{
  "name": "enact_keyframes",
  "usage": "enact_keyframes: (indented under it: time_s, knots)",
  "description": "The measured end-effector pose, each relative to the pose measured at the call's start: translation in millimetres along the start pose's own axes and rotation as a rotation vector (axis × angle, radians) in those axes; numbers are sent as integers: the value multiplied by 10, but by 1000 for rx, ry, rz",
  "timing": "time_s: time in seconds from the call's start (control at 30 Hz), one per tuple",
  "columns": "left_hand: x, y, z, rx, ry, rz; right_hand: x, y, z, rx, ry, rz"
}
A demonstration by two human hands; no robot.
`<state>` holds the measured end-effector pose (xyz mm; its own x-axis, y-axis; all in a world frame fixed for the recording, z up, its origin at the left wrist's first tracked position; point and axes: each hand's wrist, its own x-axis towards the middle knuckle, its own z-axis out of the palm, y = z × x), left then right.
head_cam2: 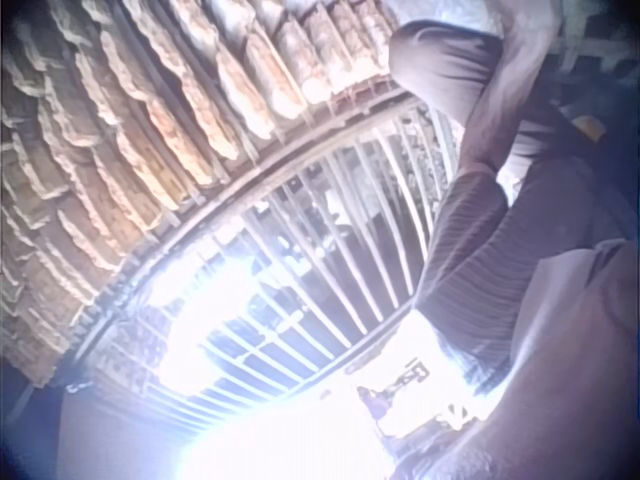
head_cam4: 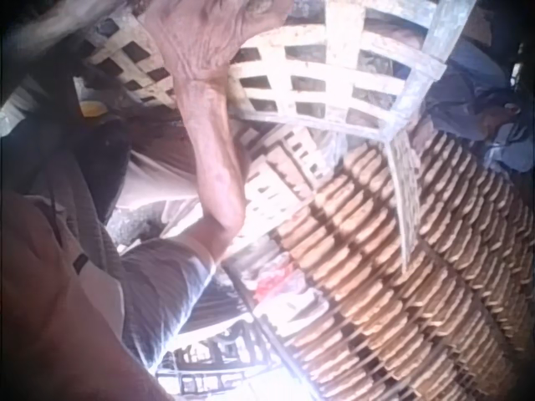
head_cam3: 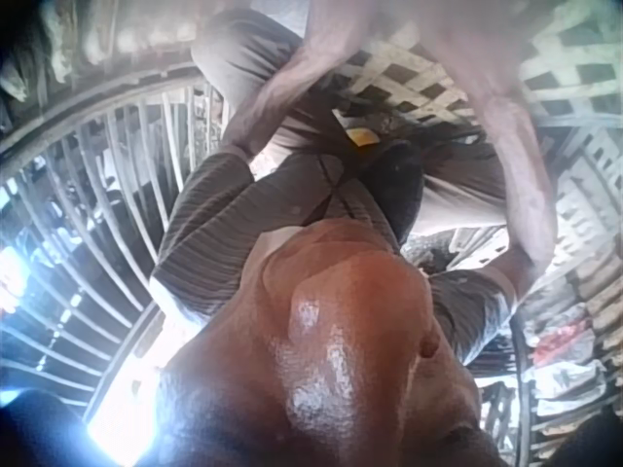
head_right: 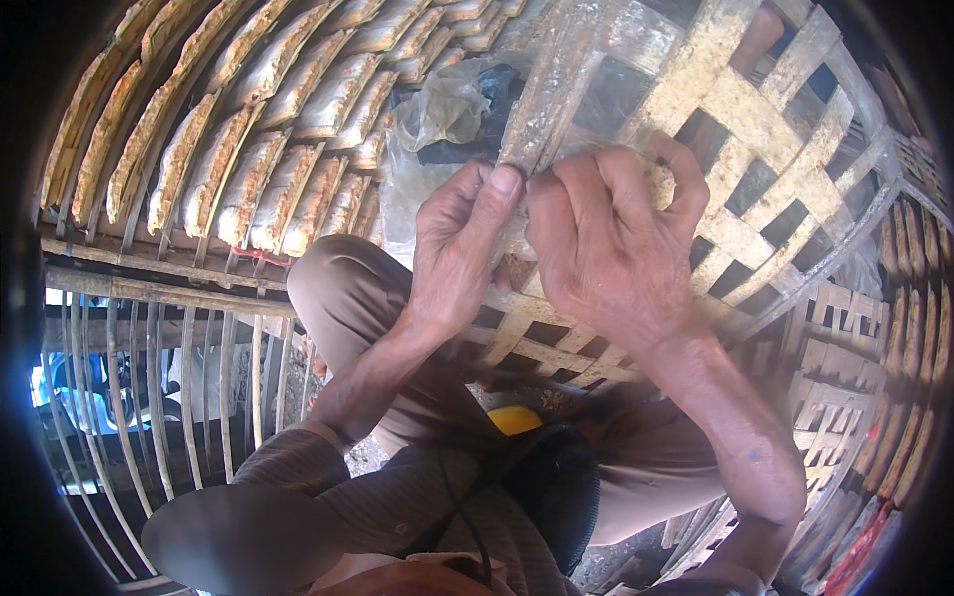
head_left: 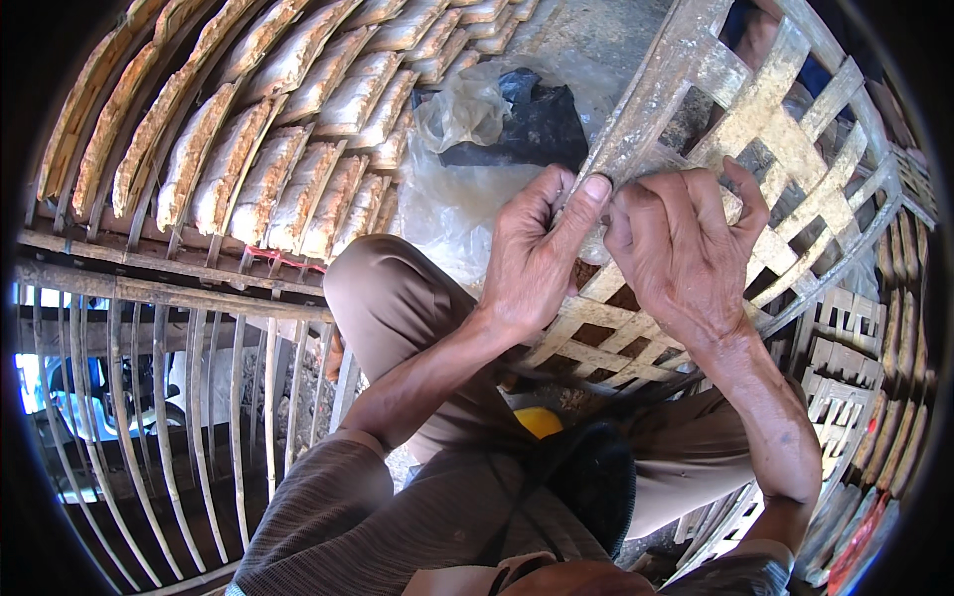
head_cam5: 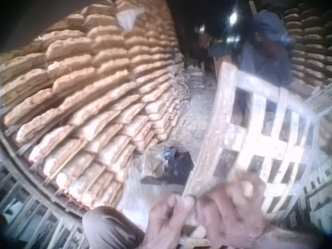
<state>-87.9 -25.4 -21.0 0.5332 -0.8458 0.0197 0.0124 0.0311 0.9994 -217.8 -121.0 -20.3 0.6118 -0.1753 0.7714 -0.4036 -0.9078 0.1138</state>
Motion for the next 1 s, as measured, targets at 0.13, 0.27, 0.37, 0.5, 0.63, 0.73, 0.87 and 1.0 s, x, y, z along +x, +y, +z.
enact_keyframes:
  time_s: [0.13, 0.27, 0.37, 0.5, 0.63, 0.73, 0.87, 1.0]
  knots:
    - [19, 27, -42, 3, 28, -8, 28, 117, -68, 16, -63, 54]
    - [102, 64, -166, 67, 64, -25, 78, 223, -172, 114, -184, 40]
    - [132, 106, -192, 13, 123, -20, 102, 185, -98, 122, -241, -17]
    - [189, 135, -239, -53, 114, -36, 2, 358, -67, 169, -340, -225]
    - [172, 143, -292, -68, 144, -22, 120, 209, -30, 132, -234, -4]
    - [192, 124, -293, -116, 113, -33, -128, 238, 78, 261, -302, -280]
    - [178, 142, -225, -150, 115, -45, -6, 103, 52, 271, -380, -127]
    - [177, 104, -238, -132, 111, -61, -6, 73, 55, 153, -457, -176]
